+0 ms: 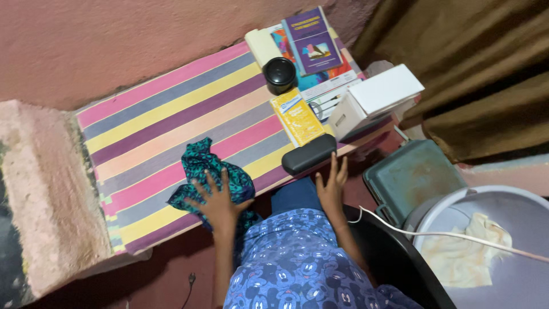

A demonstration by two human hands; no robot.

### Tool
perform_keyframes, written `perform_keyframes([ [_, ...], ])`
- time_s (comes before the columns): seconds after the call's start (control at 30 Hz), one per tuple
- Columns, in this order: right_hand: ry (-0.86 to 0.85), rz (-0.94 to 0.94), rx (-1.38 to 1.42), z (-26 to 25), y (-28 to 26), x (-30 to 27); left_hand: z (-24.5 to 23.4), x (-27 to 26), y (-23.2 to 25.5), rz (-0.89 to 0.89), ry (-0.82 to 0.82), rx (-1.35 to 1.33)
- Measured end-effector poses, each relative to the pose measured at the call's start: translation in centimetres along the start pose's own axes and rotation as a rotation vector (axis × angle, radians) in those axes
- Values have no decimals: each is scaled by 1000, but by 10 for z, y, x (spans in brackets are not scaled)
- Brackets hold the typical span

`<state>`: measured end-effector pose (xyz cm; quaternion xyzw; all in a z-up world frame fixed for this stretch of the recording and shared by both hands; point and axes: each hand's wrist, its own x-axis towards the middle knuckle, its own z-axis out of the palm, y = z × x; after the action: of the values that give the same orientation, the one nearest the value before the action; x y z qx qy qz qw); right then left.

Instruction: The person wipes a striped table surface with a blue cloth, moving several items including a black cup, a yellow box, a white box, and a book to clear space. The person continues wiping the table methodically across its surface.

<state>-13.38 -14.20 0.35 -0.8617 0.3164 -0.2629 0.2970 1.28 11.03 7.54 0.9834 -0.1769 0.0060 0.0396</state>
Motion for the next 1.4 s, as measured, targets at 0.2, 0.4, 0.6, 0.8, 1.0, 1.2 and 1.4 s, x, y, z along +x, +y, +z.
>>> perform_keyframes([
  [0.2, 189, -155, -210, -6, -31, -11, 36, -13, -76, -20, 79, -326],
  [0.4, -219, -499, 219, 35, -80, -17, 129, 5, -122, -367, -47, -868],
  [0.6, -615, -868, 428, 92, -116, -21, 211, -4, -74, -129, -355, -1534],
  [0.8, -596, -1011, 237, 114, -118, 1, 127, -20, -116, -356, -692, -1792],
  [1.0, -153, -692, 334, 137, -119, 25, 76, 7, -172, -441, 180, -448],
  [1.2, -230, -549, 64, 131, -149, 63, 112, 24, -184, -487, 533, -121],
  [1.4, -166, -456, -35, 173, -141, 132, 103, 25, -184, -524, 523, -236],
])
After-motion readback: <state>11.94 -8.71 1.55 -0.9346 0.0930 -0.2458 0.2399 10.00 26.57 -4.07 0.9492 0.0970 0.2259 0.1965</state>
